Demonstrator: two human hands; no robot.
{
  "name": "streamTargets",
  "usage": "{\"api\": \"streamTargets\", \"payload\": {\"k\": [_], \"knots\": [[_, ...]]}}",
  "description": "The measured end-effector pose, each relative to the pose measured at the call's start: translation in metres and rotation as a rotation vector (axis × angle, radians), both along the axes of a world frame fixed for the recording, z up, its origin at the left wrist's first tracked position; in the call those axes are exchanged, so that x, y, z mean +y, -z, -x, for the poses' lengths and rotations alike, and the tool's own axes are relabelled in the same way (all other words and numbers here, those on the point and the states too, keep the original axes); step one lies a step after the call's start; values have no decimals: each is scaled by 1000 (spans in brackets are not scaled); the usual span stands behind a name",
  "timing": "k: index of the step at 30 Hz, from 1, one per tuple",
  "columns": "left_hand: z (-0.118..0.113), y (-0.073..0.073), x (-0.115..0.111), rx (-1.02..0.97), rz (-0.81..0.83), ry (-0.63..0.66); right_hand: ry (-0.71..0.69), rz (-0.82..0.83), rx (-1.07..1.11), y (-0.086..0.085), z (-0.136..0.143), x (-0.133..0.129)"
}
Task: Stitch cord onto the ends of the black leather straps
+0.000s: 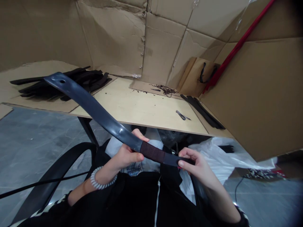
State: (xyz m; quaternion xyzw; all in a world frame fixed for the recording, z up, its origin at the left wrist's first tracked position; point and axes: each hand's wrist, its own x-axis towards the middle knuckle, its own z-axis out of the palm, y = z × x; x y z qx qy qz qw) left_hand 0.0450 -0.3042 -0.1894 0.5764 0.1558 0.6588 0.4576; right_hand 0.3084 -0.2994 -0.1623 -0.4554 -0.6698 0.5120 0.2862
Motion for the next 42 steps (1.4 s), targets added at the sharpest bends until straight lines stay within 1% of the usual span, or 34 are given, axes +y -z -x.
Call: {"api": "streamTargets", "payload": {"k": [2, 4, 6, 7, 9, 12, 14, 16, 18, 19, 21, 23, 24, 27, 28, 30, 33, 34, 36, 38, 40, 42], "knots": [[3, -10, -2, 59, -15, -60, -90, 57, -19, 4, 0, 0], [5, -20, -4, 122, -11, -138, -230, 65, -40, 5, 3, -1], [2, -27, -5, 204, 24, -156, -351, -30, -64, 3, 11, -1], [0, -29, -6, 247, 42, -139, -380, -98, -66, 2, 17, -2], [-7, -30, -5, 311, 86, -108, -371, -201, -16, -1, 30, -1], [-15, -30, -4, 326, 142, -158, -301, -248, 85, -4, 48, 0], [-17, -32, -2, 352, 160, -196, -275, -316, 97, -6, 57, 3], [-18, -35, 0, 367, 156, -194, -266, -396, 111, -9, 64, 7], [-18, -39, 3, 328, 135, -147, -255, -408, 161, -14, 70, 12], [-18, -40, 5, 285, 122, -91, -258, -368, 208, -16, 73, 14], [-15, -39, 10, 191, 118, 66, -267, -230, 342, -20, 77, 18], [-10, -36, 15, 135, 166, 207, -283, -105, 480, -24, 78, 22], [-7, -34, 17, 128, 207, 255, -284, -79, 537, -26, 77, 23], [1, -28, 18, 147, 323, 337, -259, -108, 650, -34, 73, 26], [2, -28, 17, 154, 353, 345, -240, -127, 680, -37, 72, 26], [2, -30, 11, 187, 383, 295, -161, -163, 698, -43, 69, 26], [-2, -41, 0, 296, 323, 138, -32, -212, 631, -52, 68, 25], [-4, -45, -4, 336, 290, 90, -21, -216, 609, -54, 69, 24], [-8, -52, -9, 392, 221, 3, -54, -203, 592, -56, 70, 22], [-9, -55, -12, 420, 166, -82, -83, -181, 596, -57, 72, 20], [-10, -56, -12, 429, 129, -128, -67, -181, 601, -57, 73, 18], [-11, -55, -12, 428, 99, -139, -27, -207, 596, -56, 74, 16]]}}
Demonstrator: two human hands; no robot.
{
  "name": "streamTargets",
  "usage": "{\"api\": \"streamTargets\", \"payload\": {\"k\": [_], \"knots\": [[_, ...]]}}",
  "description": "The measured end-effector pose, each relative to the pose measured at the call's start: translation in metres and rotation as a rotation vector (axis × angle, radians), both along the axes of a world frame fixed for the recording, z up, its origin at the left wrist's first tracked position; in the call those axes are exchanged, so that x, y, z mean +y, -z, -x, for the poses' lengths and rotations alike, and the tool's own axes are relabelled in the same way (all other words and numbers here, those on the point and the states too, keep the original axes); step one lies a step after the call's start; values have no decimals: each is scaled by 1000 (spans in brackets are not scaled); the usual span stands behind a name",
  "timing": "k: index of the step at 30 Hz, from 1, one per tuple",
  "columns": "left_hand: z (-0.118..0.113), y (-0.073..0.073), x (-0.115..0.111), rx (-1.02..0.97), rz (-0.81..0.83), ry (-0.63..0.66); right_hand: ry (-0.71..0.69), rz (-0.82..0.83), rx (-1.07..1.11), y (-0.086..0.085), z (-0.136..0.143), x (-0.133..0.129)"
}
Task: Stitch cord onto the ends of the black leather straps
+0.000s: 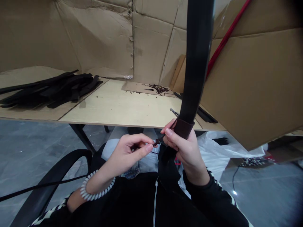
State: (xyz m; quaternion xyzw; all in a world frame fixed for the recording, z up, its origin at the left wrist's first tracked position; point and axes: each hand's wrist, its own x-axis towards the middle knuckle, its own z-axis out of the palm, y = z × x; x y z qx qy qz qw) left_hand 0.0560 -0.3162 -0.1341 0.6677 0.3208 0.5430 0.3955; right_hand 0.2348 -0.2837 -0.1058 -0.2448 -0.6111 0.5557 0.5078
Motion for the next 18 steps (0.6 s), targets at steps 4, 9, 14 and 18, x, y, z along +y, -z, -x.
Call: {"api": "streamTargets", "payload": {"k": [4, 9, 14, 18], "knots": [[-5, -3, 2, 10, -66, -15, 19, -32, -8, 0, 1, -4], [-8, -8, 1, 5, -97, -59, 74, -53, -24, 1, 1, -4], [-6, -9, 0, 50, -232, -129, 30, -90, -133, -1, -1, -5], [-7, -12, 1, 190, -427, -335, 29, -133, -127, -1, 0, -6]]}}
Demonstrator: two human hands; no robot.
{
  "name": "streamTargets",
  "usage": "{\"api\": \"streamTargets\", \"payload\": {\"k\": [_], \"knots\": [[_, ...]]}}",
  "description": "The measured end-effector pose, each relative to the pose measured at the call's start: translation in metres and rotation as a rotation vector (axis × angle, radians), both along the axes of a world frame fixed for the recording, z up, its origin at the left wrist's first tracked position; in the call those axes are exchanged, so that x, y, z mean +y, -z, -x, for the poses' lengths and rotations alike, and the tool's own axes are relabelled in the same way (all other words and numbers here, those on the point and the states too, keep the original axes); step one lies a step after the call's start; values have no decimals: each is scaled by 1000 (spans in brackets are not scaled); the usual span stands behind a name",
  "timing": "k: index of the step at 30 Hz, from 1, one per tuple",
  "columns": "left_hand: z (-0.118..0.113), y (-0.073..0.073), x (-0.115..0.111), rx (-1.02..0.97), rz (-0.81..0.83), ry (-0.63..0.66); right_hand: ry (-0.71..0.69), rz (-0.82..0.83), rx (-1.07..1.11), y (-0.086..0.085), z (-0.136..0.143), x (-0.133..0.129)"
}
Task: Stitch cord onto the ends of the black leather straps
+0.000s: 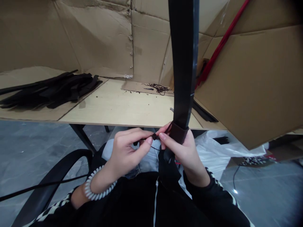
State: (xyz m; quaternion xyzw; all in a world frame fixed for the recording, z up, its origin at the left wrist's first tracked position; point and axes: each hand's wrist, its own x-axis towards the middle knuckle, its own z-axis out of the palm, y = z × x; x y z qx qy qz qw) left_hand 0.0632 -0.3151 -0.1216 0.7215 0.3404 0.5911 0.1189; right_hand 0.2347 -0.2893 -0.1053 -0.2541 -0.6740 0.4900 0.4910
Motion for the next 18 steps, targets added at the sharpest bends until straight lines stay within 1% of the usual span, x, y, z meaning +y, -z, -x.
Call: {"api": "streamTargets", "payload": {"k": [2, 4, 6, 8, 10, 13, 15, 18], "knots": [[-2, -1, 1, 68, -136, -127, 4, -13, 15, 1, 1, 1], [-3, -1, 3, 104, -261, -225, 2, -21, 17, 2, 1, 2], [-4, 0, 5, 118, -339, -275, 7, -33, 12, 2, 1, 3], [-3, 1, 7, 120, -368, -303, 16, -49, 10, 3, 1, 3], [-2, 1, 9, 97, -356, -325, 21, -68, 13, 3, 1, 2], [0, 2, 12, 19, -278, -337, 23, -76, 7, 5, 2, 1], [3, 3, 15, -70, -204, -301, 30, -76, -8, 6, 3, 0], [7, 5, 17, -199, -110, -204, 48, -93, 8, 5, 5, 0]]}}
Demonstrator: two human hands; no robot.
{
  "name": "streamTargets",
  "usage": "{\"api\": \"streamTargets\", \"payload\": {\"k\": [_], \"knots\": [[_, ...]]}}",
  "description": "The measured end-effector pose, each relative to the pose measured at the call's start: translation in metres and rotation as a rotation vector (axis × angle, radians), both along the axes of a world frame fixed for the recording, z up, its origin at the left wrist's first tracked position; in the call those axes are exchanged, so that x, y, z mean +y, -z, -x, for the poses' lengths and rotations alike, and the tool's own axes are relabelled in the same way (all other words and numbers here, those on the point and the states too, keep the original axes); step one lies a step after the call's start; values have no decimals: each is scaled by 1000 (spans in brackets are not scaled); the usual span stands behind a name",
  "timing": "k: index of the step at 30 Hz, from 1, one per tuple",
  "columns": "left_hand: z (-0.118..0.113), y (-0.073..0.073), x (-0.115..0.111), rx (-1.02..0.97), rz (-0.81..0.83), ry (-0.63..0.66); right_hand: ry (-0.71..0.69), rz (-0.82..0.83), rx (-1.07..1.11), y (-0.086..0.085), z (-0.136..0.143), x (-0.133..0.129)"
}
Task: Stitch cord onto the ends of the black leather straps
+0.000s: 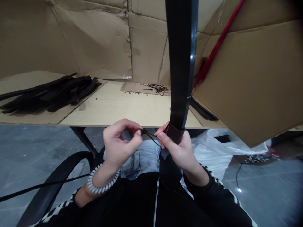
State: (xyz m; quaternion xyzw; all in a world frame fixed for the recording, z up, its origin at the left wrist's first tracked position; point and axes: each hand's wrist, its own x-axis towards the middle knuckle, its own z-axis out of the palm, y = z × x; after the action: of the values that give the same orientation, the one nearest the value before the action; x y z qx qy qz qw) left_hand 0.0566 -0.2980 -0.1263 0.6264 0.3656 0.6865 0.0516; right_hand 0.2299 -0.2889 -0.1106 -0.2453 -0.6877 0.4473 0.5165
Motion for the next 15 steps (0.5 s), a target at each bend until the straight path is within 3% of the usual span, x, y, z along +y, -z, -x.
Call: {"api": "streamTargets", "payload": {"k": [5, 15], "knots": [[-2, -2, -2, 17, 60, 116, 41, -42, 18, -4, 1, 1], [-9, -6, -5, 77, 78, 124, 59, 49, -66, -1, 2, 0]]}}
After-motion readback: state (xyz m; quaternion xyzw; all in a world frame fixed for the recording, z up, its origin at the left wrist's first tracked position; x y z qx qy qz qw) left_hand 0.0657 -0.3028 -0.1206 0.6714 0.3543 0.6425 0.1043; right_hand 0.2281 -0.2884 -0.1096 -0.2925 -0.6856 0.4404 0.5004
